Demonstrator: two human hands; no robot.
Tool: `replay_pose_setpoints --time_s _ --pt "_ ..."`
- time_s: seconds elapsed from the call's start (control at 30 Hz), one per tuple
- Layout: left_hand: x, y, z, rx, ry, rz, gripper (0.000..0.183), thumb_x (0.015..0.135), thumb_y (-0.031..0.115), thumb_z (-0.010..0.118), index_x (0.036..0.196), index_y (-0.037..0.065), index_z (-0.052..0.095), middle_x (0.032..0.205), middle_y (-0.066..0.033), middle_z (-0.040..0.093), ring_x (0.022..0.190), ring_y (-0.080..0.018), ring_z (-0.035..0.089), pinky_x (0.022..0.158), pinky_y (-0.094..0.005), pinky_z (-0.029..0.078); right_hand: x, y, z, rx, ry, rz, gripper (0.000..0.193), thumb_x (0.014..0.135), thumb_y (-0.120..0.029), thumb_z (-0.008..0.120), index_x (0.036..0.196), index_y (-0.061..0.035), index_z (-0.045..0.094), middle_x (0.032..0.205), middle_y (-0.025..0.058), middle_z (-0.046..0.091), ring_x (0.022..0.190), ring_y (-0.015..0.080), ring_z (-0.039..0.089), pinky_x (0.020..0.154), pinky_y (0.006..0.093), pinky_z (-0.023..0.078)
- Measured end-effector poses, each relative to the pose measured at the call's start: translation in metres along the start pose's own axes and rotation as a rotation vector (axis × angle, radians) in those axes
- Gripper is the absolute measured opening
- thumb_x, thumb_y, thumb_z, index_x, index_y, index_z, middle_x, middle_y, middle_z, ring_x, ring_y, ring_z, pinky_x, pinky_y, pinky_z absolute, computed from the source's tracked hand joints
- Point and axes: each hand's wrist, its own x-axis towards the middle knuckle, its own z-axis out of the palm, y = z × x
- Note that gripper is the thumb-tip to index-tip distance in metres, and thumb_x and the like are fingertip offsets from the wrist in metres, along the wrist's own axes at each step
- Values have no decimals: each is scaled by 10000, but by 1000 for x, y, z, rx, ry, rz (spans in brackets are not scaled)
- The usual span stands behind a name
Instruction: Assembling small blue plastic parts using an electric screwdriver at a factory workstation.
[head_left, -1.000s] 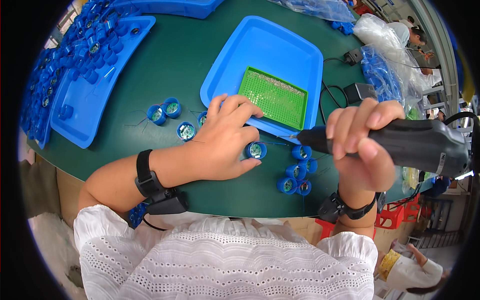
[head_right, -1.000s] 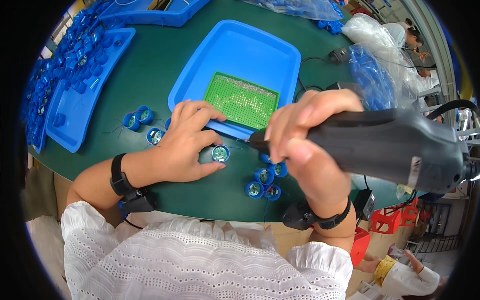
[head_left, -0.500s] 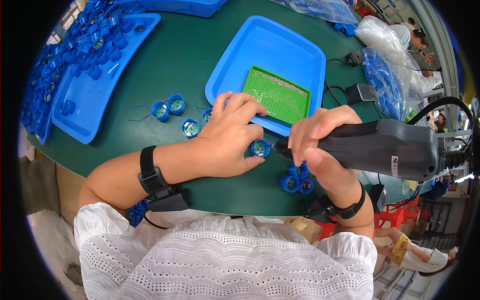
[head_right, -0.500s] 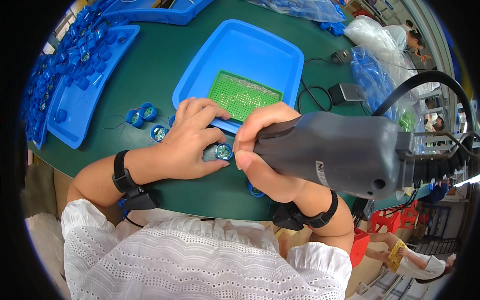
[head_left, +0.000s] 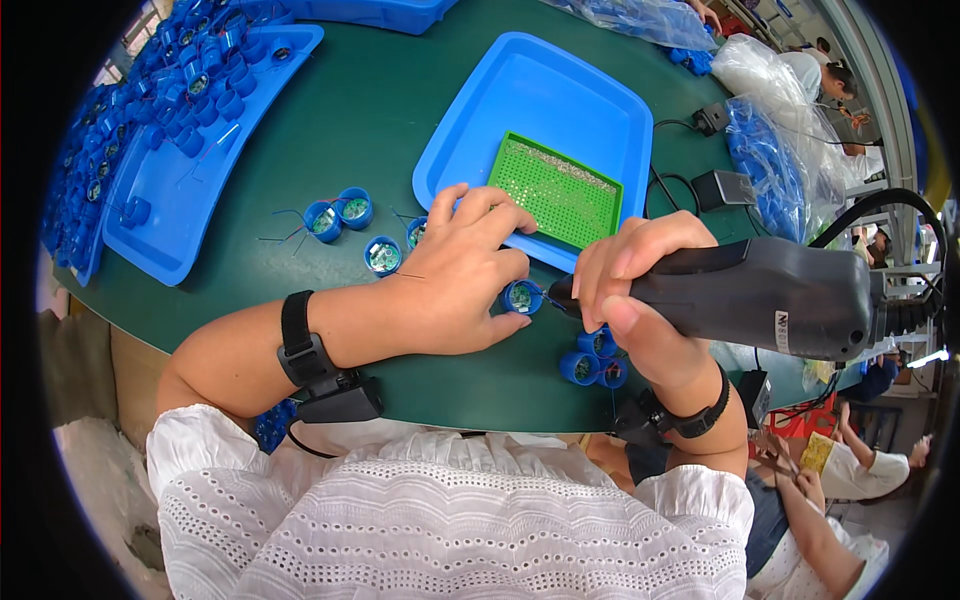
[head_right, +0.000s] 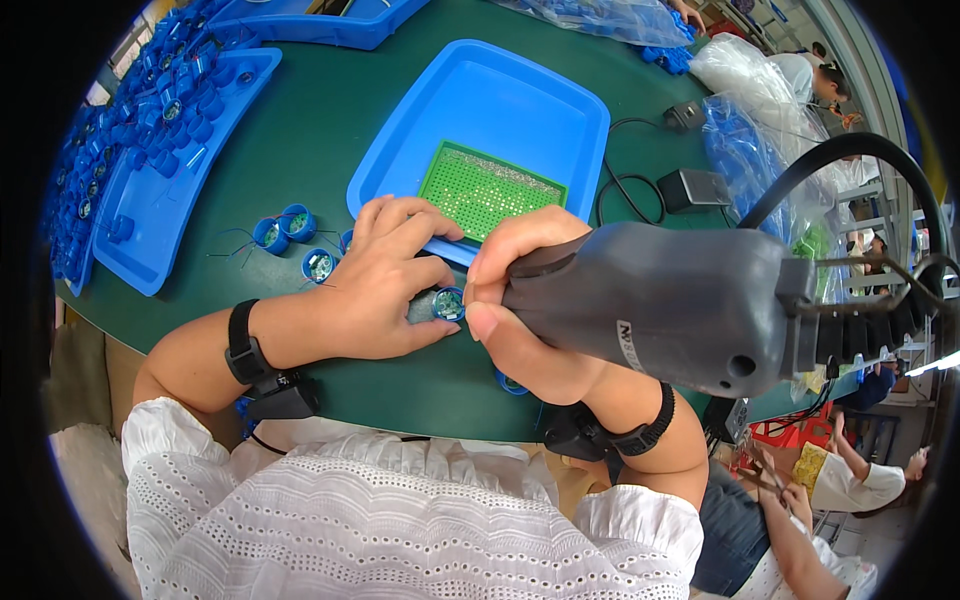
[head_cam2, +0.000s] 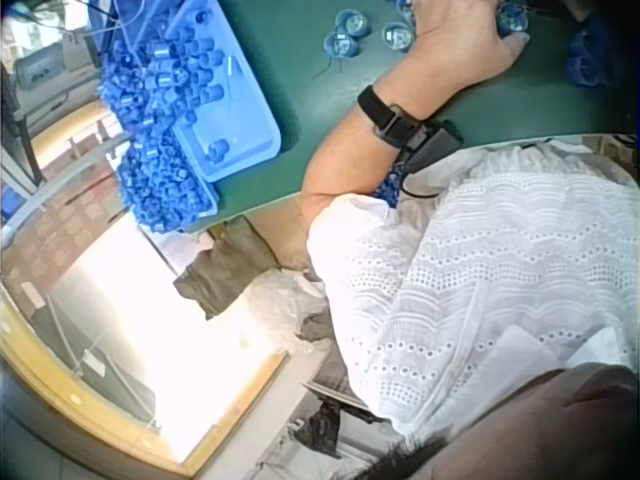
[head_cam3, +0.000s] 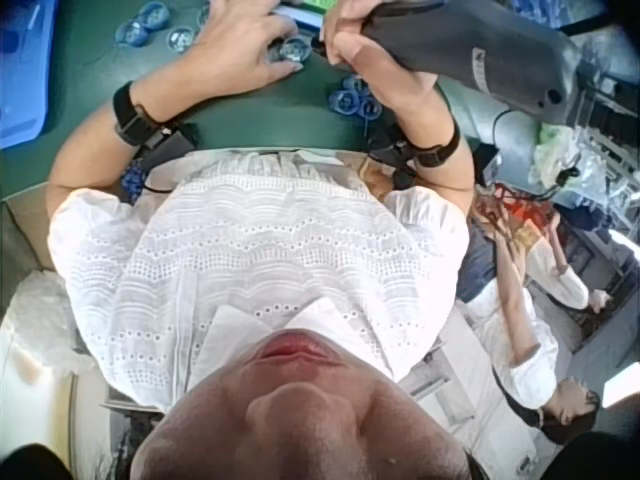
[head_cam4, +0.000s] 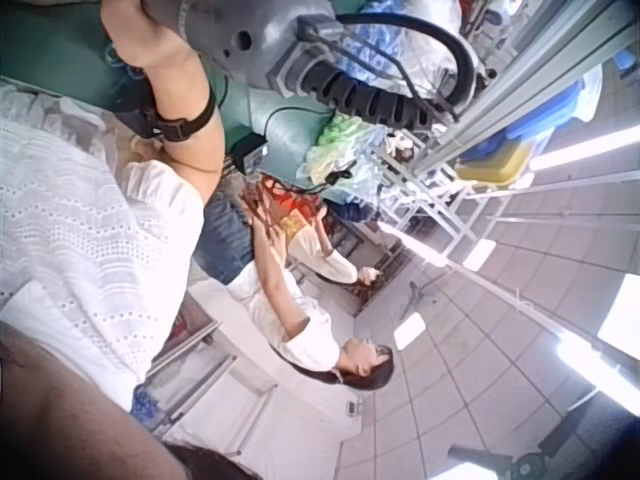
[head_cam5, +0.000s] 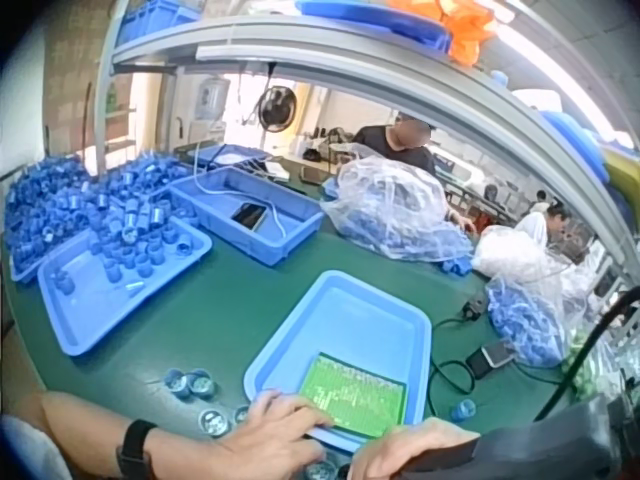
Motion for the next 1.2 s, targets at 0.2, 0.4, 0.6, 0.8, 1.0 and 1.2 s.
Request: replay_pose_setpoints --time_s 0.2,0.4,0.6,0.8,1.0,1.2 --pt "-1 -2 1 0 5 -1 298 579 197 763 795 39 631 1108 -131 490 1108 -325 389 921 -465 270 2 5 -5 -64 -58 2 241 741 57 576 950 20 462 685 49 526 598 103 539 533 227 445" --pt "-1 -2 2 -13 9 10 290 577 192 763 790 45 632 1109 -125 491 1106 -324 395 925 -487 261 -1 5 -3 43 32 23 231 771 34 579 963 11 454 680 50 532 599 107 546 534 231 451" --pt "-2 -3 3 -9 13 8 285 576 191 764 786 50 632 1108 -119 491 1104 -322 398 929 -498 253 2 6 -1 18 -2 17 234 770 34 577 962 11 445 681 47 528 603 109 546 532 229 448" --pt "-2 -2 3 -14 15 -1 287 573 180 763 799 51 642 1108 -106 497 1103 -310 400 924 -477 263 7 11 1 -7 14 77 187 730 57 566 867 5 450 665 50 505 591 118 541 526 234 446" --pt "-1 -2 3 -47 21 4 302 563 162 756 822 45 655 1107 -113 498 1100 -310 401 922 -467 268 10 16 -1 169 86 115 198 696 50 573 833 27 432 647 62 489 582 126 535 519 244 441" --pt "1 2 5 -46 51 6 258 592 190 728 771 16 662 1083 -150 494 1121 -311 383 954 -503 228 7 11 -2 -31 58 144 204 723 -15 602 834 -39 432 628 52 477 475 131 472 498 291 418"
